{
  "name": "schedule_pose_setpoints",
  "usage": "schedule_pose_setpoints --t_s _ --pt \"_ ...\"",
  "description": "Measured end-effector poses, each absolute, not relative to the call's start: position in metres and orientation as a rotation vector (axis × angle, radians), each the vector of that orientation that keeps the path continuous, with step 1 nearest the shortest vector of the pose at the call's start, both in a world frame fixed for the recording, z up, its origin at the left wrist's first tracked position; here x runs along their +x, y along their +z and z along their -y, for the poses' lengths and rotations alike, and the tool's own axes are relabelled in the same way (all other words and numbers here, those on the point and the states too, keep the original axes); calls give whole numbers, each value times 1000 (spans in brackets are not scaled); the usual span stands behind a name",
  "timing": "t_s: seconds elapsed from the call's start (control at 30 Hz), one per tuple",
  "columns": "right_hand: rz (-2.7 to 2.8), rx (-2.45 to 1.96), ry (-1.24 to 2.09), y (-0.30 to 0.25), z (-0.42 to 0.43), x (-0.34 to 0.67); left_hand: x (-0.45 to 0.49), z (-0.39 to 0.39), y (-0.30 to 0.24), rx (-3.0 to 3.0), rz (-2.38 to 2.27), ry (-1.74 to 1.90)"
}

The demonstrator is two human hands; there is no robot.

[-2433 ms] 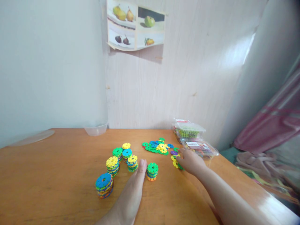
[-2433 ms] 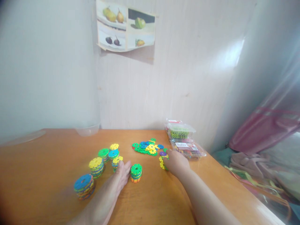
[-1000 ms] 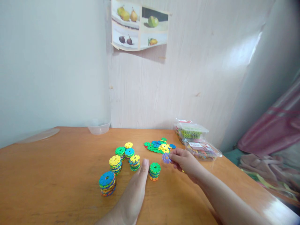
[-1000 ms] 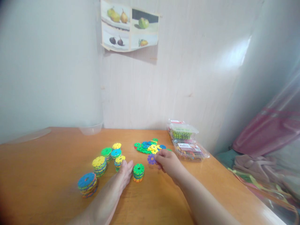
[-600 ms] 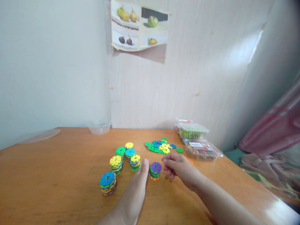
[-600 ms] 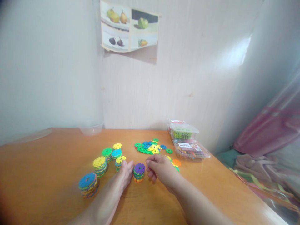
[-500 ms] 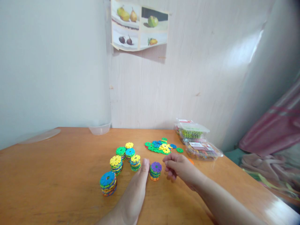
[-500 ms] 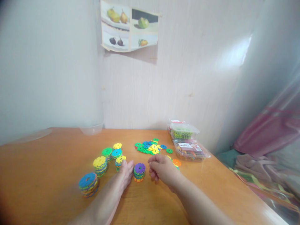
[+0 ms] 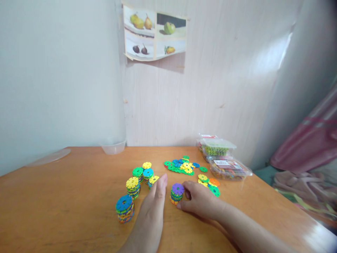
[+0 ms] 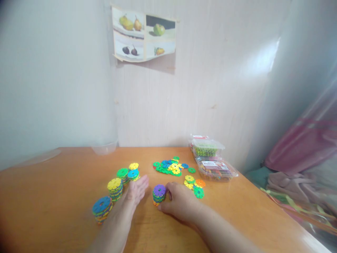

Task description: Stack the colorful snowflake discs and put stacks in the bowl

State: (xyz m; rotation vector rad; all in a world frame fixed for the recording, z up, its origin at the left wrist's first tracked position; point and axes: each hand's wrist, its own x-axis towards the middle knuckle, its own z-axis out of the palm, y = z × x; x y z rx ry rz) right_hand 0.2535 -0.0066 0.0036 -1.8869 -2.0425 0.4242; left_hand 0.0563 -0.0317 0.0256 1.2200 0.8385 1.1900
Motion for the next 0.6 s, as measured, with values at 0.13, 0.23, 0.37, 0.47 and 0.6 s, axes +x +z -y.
schedule_pose_setpoints --t_s 0.13,0.23,0.37,0.47,0.6 --pt "2035 -1903 389 -1 5 253 48 34 35 1246 -861 1345" --pt "2025 -1909 375 -2 4 253 41 35 43 1173 -839 1532" --pt "2012 -1926 385 0 2 250 35 35 56 1026 -790 1723" --pt "1991 -1964 371 1 -1 245 33 34 61 980 -783 1748" --pt "1966 -1997 355 2 -7 238 32 33 60 960 -783 1727"
